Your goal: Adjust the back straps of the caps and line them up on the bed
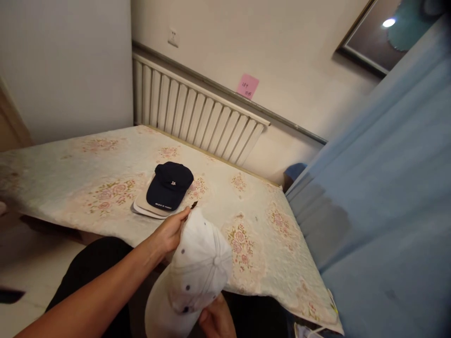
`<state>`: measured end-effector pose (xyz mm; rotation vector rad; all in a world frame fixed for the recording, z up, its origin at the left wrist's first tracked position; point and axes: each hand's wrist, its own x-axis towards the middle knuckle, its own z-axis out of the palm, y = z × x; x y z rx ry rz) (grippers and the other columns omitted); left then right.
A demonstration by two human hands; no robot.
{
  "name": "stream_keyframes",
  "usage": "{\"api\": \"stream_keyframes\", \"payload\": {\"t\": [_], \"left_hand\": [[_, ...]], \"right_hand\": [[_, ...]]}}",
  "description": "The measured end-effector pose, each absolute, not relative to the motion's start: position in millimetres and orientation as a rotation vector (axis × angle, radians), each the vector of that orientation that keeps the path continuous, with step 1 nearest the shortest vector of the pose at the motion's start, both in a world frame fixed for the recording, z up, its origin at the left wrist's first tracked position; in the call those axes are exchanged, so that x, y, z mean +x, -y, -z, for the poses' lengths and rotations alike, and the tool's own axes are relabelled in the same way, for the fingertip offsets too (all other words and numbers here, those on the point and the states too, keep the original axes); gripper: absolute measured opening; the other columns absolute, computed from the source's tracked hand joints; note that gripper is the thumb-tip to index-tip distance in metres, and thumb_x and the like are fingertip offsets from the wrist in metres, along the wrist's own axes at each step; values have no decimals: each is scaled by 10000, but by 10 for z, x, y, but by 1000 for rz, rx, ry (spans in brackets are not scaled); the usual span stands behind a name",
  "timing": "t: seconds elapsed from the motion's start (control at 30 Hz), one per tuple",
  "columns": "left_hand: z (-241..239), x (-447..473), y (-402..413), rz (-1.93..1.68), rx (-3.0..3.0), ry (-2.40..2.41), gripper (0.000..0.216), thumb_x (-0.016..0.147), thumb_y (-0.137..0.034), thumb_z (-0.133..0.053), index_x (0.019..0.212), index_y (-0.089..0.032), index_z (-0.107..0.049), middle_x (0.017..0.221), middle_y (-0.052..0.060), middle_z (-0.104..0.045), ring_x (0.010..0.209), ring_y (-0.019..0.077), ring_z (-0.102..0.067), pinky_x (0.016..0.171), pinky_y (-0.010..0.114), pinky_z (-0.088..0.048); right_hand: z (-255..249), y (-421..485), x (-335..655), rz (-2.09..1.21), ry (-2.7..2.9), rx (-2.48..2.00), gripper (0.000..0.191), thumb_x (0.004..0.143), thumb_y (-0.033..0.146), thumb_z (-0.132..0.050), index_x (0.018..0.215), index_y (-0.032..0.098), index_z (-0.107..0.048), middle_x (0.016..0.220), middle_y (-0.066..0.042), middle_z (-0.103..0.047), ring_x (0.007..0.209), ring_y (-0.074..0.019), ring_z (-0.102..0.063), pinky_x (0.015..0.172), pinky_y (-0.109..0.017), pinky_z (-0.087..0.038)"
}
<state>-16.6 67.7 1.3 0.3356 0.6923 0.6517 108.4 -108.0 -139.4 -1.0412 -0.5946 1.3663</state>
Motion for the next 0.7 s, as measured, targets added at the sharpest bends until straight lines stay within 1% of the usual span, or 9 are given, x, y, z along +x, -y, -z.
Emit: {"api": "stream_keyframes", "payload": {"t": [0.07, 0.17, 0.23, 0.3, 0.37, 0.47, 0.57, 0.63, 0.7], "left_hand": [[96, -219, -674, -607, 385, -595, 362, 889, -399, -493, 1054, -108, -632, 814, 109, -730, 774, 254, -696, 774, 377, -526], [280, -293, -631, -516, 476, -384, 482, 854, -492, -524, 1140, -115, -612, 970, 129, -723, 970, 275, -658, 885, 373, -471], [391, -346, -609, -482, 551, -323, 461, 838, -468, -565, 1141, -125, -618, 1022, 133, -711, 1019, 281, -633, 912, 375, -447], [496, -407, -621, -524, 648, -314, 380, 824, -384, -614, 1107, -131, -633, 1036, 134, -704, 1001, 273, -634, 905, 373, -443], [625, -477, -676, -550, 712, -344, 346, 815, -361, -631, 1077, -135, -639, 1025, 132, -700, 959, 260, -640, 874, 367, -453], [905, -594, -816, -485, 698, -423, 408, 812, -472, -599, 1071, -157, -624, 960, 116, -698, 856, 243, -651, 771, 359, -478], [1233, -692, -967, -416, 631, -478, 455, 773, -553, -603, 979, -148, -627, 878, 99, -685, 787, 211, -648, 709, 308, -470], [1405, -721, -1052, -455, 583, -468, 403, 766, -505, -635, 1017, -191, -601, 885, 76, -679, 845, 204, -645, 726, 297, -464], [1510, -713, -1124, -456, 574, -436, 374, 794, -491, -606, 1037, -207, -584, 879, 76, -677, 843, 200, -642, 752, 313, -460]], "right_hand": [[1313, 1025, 1151, -1424, 531, -897, 462, 629, 413, -736, 1072, 300, -665, 1088, -82, -696, 1032, -306, -644, 814, -467, -531], [1227, 903, 1245, -1426, 460, -809, 494, 645, 371, -747, 1117, 274, -639, 1135, -100, -683, 1043, -290, -641, 847, -453, -522], [1205, 794, 1308, -1394, 439, -813, 497, 657, 339, -748, 1133, 266, -627, 1152, -102, -677, 1053, -277, -637, 872, -446, -513], [1201, 653, 1378, -1350, 434, -831, 482, 667, 316, -745, 1129, 248, -627, 1141, -104, -683, 1045, -264, -642, 901, -439, -501], [1190, 465, 1450, -1299, 430, -848, 445, 671, 293, -743, 1099, 225, -640, 1099, -104, -702, 1011, -249, -658, 934, -426, -486], [1106, 78, 1540, -1233, 433, -864, 385, 669, 244, -735, 1045, 214, -657, 1053, -82, -721, 980, -219, -672, 969, -391, -470], [899, -429, 1580, -1217, 447, -851, 338, 665, 199, -720, 999, 204, -662, 1018, -65, -731, 971, -185, -673, 984, -351, -459], [703, -812, 1567, -1216, 471, -815, 299, 671, 181, -705, 966, 198, -658, 983, -56, -738, 980, -170, -668, 1004, -341, -443], [497, -1208, 1510, -1181, 513, -797, 275, 694, 175, -675, 967, 192, -645, 982, -56, -735, 1010, -171, -655, 1020, -358, -430]]}}
